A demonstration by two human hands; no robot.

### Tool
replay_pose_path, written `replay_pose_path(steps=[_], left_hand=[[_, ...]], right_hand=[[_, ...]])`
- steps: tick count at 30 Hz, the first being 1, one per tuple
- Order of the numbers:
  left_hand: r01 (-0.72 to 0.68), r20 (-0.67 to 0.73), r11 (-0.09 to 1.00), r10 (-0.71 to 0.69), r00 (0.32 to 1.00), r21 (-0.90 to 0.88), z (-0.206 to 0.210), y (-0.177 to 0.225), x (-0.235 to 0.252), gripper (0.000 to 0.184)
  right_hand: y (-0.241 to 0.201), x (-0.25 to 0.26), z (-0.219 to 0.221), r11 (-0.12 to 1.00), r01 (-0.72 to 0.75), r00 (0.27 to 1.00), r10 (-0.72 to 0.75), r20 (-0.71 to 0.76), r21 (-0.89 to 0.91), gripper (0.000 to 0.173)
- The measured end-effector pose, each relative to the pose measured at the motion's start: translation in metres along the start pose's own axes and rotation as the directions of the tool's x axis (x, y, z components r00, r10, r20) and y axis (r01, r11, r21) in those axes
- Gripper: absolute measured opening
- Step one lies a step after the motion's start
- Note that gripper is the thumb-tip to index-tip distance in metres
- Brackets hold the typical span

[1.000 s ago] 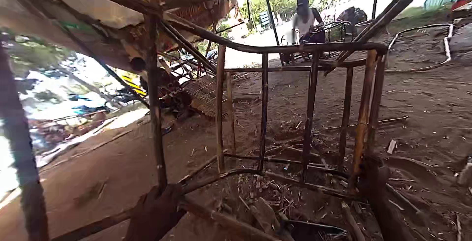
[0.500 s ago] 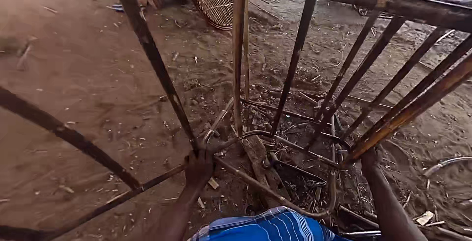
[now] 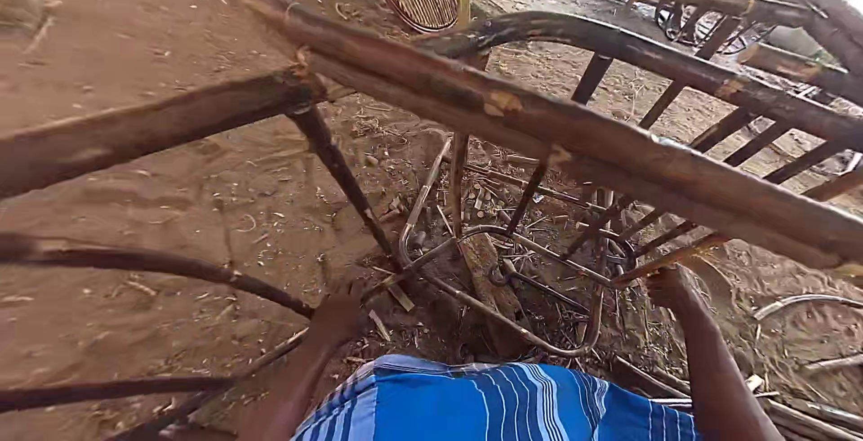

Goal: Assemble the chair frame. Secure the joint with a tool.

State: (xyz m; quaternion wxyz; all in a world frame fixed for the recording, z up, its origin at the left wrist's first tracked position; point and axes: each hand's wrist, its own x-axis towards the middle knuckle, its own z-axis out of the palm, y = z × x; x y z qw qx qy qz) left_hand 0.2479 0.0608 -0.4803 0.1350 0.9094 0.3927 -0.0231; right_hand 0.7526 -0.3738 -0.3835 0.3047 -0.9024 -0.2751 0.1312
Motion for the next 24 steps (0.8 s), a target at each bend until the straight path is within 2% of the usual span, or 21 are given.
replay_pose_path(steps=[1, 2, 3, 5, 6, 7, 8, 10, 13, 14, 15, 16, 17, 18, 19, 20, 21, 22, 24], left_hand=[[0.033, 0.083, 0.999, -0.036, 0.996, 0.039, -0.002, 0.001, 0.005, 0.055], [0.065, 0.133, 0.996, -0.072, 0.988, 0.062, -0.002, 0.003, 0.013, 0.052], [0.112, 0.201, 0.992, -0.123, 0.972, 0.061, -0.004, 0.005, 0.022, 0.052], [0.163, 0.333, 0.984, -0.177, 0.926, 0.072, -0.008, 0.008, 0.035, 0.051], [0.156, 0.373, 0.985, -0.171, 0.912, 0.068, -0.008, 0.006, 0.038, 0.05], [0.149, 0.397, 0.988, -0.156, 0.904, 0.049, -0.005, 0.004, 0.041, 0.05], [0.143, 0.414, 0.989, -0.14, 0.899, 0.026, -0.002, 0.004, 0.044, 0.052], [0.135, 0.422, 0.991, -0.123, 0.898, 0.0, 0.005, 0.001, 0.049, 0.057], [0.151, 0.39, 0.987, -0.121, 0.913, -0.048, 0.012, -0.008, 0.051, 0.056], [0.155, 0.393, 0.986, -0.12, 0.912, -0.058, 0.013, -0.009, 0.051, 0.057], [0.163, 0.396, 0.984, -0.124, 0.91, -0.067, 0.013, -0.008, 0.052, 0.057], [0.18, 0.395, 0.981, -0.137, 0.908, -0.072, 0.01, -0.004, 0.052, 0.058], [0.21, 0.39, 0.975, -0.167, 0.906, -0.068, 0.009, 0.001, 0.052, 0.058], [0.248, 0.379, 0.968, -0.213, 0.9, -0.047, 0.008, 0.009, 0.051, 0.059], [0.295, 0.369, 0.955, -0.265, 0.891, -0.026, 0.007, 0.018, 0.049, 0.06], [0.336, 0.354, 0.942, -0.312, 0.882, -0.006, 0.006, 0.027, 0.045, 0.061], [0.377, 0.349, 0.926, -0.356, 0.867, 0.008, 0.005, 0.034, 0.041, 0.062], [0.411, 0.347, 0.911, -0.39, 0.853, 0.013, 0.002, 0.041, 0.037, 0.064], [0.453, 0.352, 0.891, -0.43, 0.831, 0.019, -0.009, 0.054, 0.033, 0.066]], right_hand=[[-0.001, 0.012, 0.001, 0.972, -0.209, 0.974, 0.217, 0.067, -0.107, 0.046], [-0.023, 0.021, 0.009, 0.921, -0.324, 0.934, 0.347, 0.079, -0.216, 0.048], [-0.052, 0.022, 0.023, 0.907, -0.307, 0.932, 0.348, 0.101, -0.29, 0.049], [-0.092, 0.017, 0.067, 0.961, -0.02, 0.977, 0.077, 0.2, -0.275, 0.039], [-0.106, 0.019, 0.091, 0.962, 0.125, 0.968, -0.065, 0.243, -0.244, 0.036], [-0.116, 0.029, 0.112, 0.946, 0.213, 0.95, -0.142, 0.279, -0.245, 0.039], [-0.119, 0.047, 0.132, 0.921, 0.264, 0.939, -0.178, 0.293, -0.286, 0.044], [-0.114, 0.086, 0.162, 0.889, 0.277, 0.924, -0.143, 0.354, -0.365, 0.054], [-0.106, 0.121, 0.198, 0.847, 0.322, 0.89, -0.118, 0.441, -0.424, 0.054], [-0.122, 0.113, 0.195, 0.838, 0.318, 0.886, -0.098, 0.453, -0.443, 0.052], [-0.159, 0.097, 0.178, 0.832, 0.265, 0.864, 0.02, 0.503, -0.488, 0.05], [-0.21, 0.084, 0.155, 0.82, 0.151, 0.785, 0.24, 0.571, -0.552, 0.05], [-0.242, 0.074, 0.144, 0.806, 0.079, 0.763, 0.33, 0.556, -0.587, 0.05], [-0.253, 0.072, 0.143, 0.795, 0.045, 0.77, 0.358, 0.528, -0.605, 0.052], [-0.242, 0.074, 0.153, 0.79, 0.046, 0.813, 0.325, 0.482, -0.611, 0.054], [-0.207, 0.077, 0.175, 0.792, 0.074, 0.901, 0.208, 0.382, -0.606, 0.056], [-0.149, 0.085, 0.215, 0.793, 0.131, 0.99, -0.077, 0.115, -0.596, 0.056], [-0.129, 0.1, 0.228, 0.808, 0.109, 0.99, -0.033, 0.141, -0.579, 0.059], [-0.123, 0.115, 0.232, 0.825, 0.054, 0.97, 0.089, 0.224, -0.562, 0.06]])
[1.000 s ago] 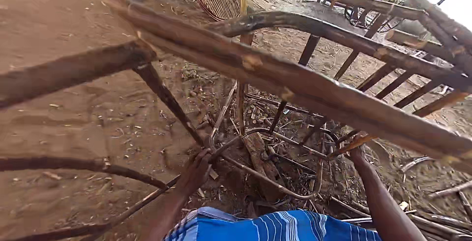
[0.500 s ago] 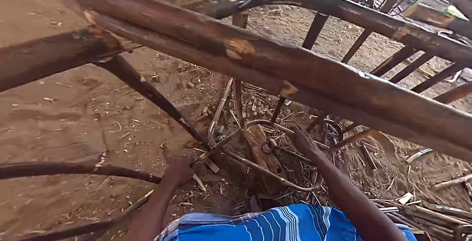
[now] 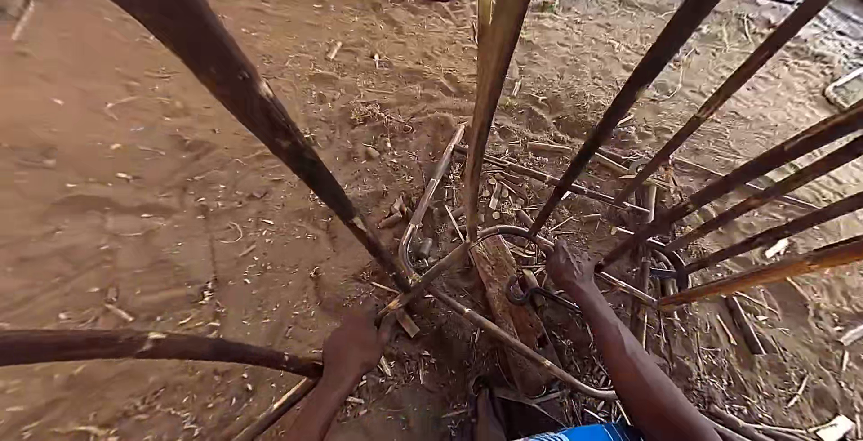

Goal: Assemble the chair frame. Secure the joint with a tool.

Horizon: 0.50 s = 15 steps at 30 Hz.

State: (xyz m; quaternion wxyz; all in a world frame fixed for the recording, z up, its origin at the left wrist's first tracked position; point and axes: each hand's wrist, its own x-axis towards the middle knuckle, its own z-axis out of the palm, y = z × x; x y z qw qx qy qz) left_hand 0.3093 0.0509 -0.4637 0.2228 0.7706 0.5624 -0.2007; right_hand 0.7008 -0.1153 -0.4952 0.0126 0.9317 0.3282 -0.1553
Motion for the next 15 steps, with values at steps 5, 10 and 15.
replay_pose_path(steps=[5, 10, 15], left_hand=[[0.077, 0.022, 0.996, -0.076, 0.997, -0.041, 0.006, 0.033, -0.042, 0.072], [-0.013, -0.004, 1.0, 0.013, 1.0, -0.008, 0.005, 0.023, -0.026, 0.079], [-0.067, 0.039, 0.996, 0.065, 0.997, 0.056, -0.01, 0.025, -0.011, 0.073]], right_hand=[[-0.006, -0.001, -0.01, 0.995, -0.056, 0.998, 0.059, -0.036, 0.08, 0.055], [0.01, 0.004, -0.02, 0.998, -0.02, 1.0, 0.021, -0.012, 0.054, 0.052], [0.008, -0.031, -0.01, 0.984, 0.066, 0.962, -0.019, -0.274, 0.164, 0.058]])
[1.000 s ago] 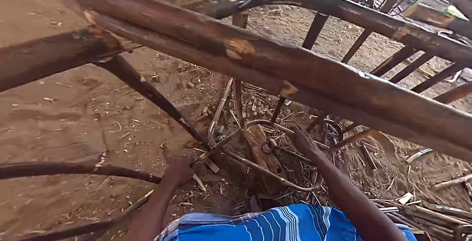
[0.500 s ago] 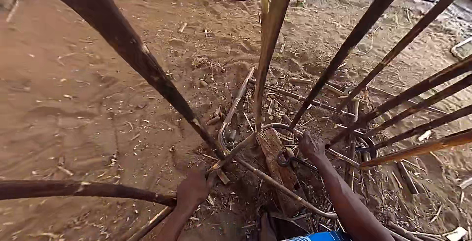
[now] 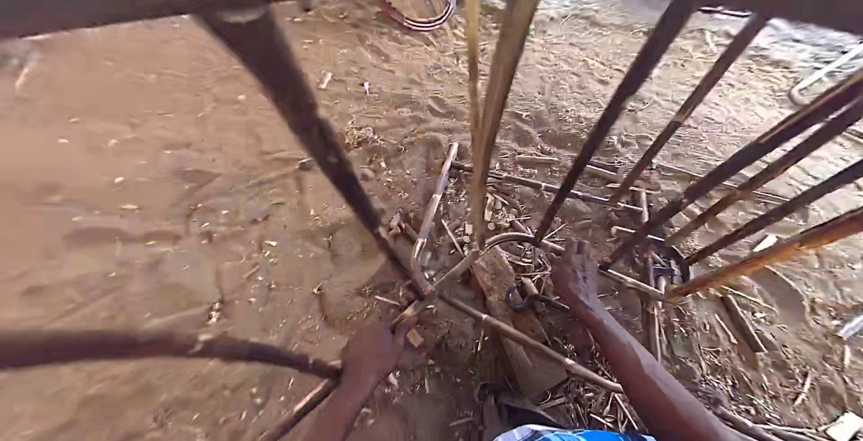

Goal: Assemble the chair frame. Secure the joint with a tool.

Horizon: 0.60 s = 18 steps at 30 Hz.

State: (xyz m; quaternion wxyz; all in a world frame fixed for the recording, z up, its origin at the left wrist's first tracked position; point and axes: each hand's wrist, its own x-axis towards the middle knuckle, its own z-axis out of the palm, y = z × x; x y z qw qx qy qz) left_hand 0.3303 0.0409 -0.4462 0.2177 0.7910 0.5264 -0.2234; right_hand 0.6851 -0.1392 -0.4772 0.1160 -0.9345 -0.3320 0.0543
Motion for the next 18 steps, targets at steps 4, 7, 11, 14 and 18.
replay_pose_path(steps=[4, 7, 11, 14, 18], left_hand=[[0.017, -0.027, 0.999, -0.019, 0.999, -0.043, 0.008, 0.005, 0.001, 0.066], [0.016, -0.02, 0.999, -0.017, 1.0, -0.048, 0.019, 0.012, 0.0, 0.066], [-0.019, -0.043, 0.999, 0.017, 0.999, -0.042, 0.012, 0.016, 0.005, 0.069], [-0.058, -0.023, 0.998, 0.057, 0.998, -0.016, 0.008, 0.019, 0.015, 0.071], [-0.101, -0.021, 0.995, 0.101, 0.995, 0.007, 0.013, 0.014, 0.023, 0.071]], right_hand=[[-0.067, -0.091, 0.02, 0.93, 0.238, 0.908, -0.315, 0.276, 0.279, 0.061], [-0.082, -0.12, 0.053, 0.853, 0.391, 0.803, -0.5, 0.325, 0.346, 0.055], [-0.079, -0.113, 0.049, 0.855, 0.398, 0.796, -0.502, 0.337, 0.333, 0.048], [-0.079, -0.112, 0.048, 0.875, 0.364, 0.807, -0.467, 0.361, 0.319, 0.049], [-0.079, -0.109, 0.058, 0.897, 0.349, 0.82, -0.433, 0.374, 0.273, 0.054]])
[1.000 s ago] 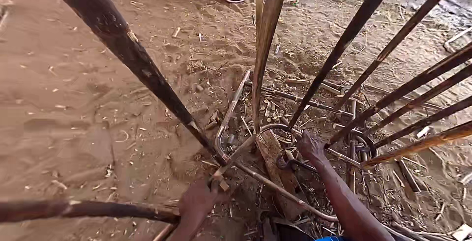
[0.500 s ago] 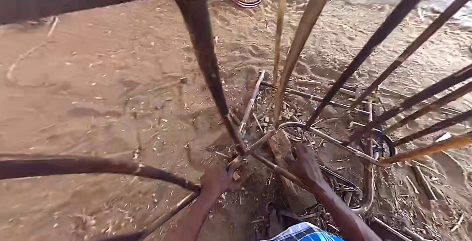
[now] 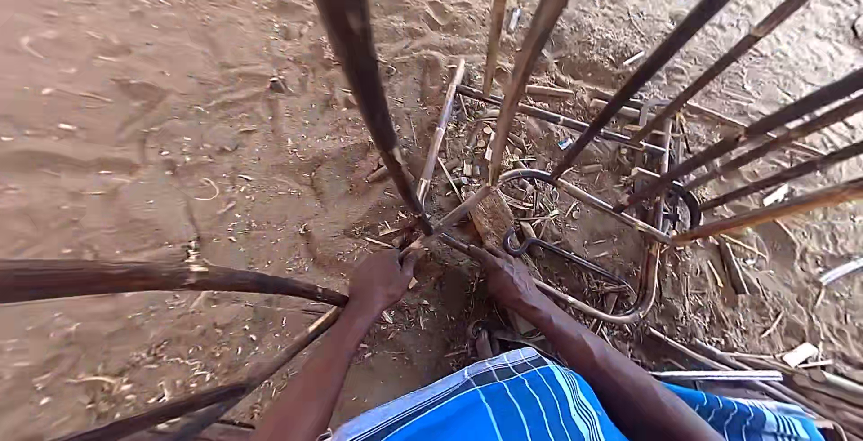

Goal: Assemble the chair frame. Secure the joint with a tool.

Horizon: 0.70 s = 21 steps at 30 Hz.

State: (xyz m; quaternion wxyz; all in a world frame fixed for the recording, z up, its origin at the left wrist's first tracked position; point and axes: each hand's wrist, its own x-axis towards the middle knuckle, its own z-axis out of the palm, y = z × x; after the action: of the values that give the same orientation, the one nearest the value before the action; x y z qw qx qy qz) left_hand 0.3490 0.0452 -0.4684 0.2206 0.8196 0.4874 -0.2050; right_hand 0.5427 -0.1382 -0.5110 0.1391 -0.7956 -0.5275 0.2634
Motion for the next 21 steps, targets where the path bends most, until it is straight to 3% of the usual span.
replay_pose_path(steps=[11, 21], left_hand=[[-0.097, -0.013, 0.995, 0.096, 0.995, -0.031, -0.006, -0.002, 0.011, 0.075], [-0.09, -0.009, 0.993, 0.089, 0.996, -0.071, 0.005, 0.0, 0.007, 0.075]], right_hand=[[-0.003, 0.002, -0.001, 0.997, 0.071, 0.994, -0.068, -0.088, 0.029, 0.048], [0.0, -0.003, -0.009, 0.998, 0.063, 0.998, -0.064, -0.025, -0.031, 0.044]])
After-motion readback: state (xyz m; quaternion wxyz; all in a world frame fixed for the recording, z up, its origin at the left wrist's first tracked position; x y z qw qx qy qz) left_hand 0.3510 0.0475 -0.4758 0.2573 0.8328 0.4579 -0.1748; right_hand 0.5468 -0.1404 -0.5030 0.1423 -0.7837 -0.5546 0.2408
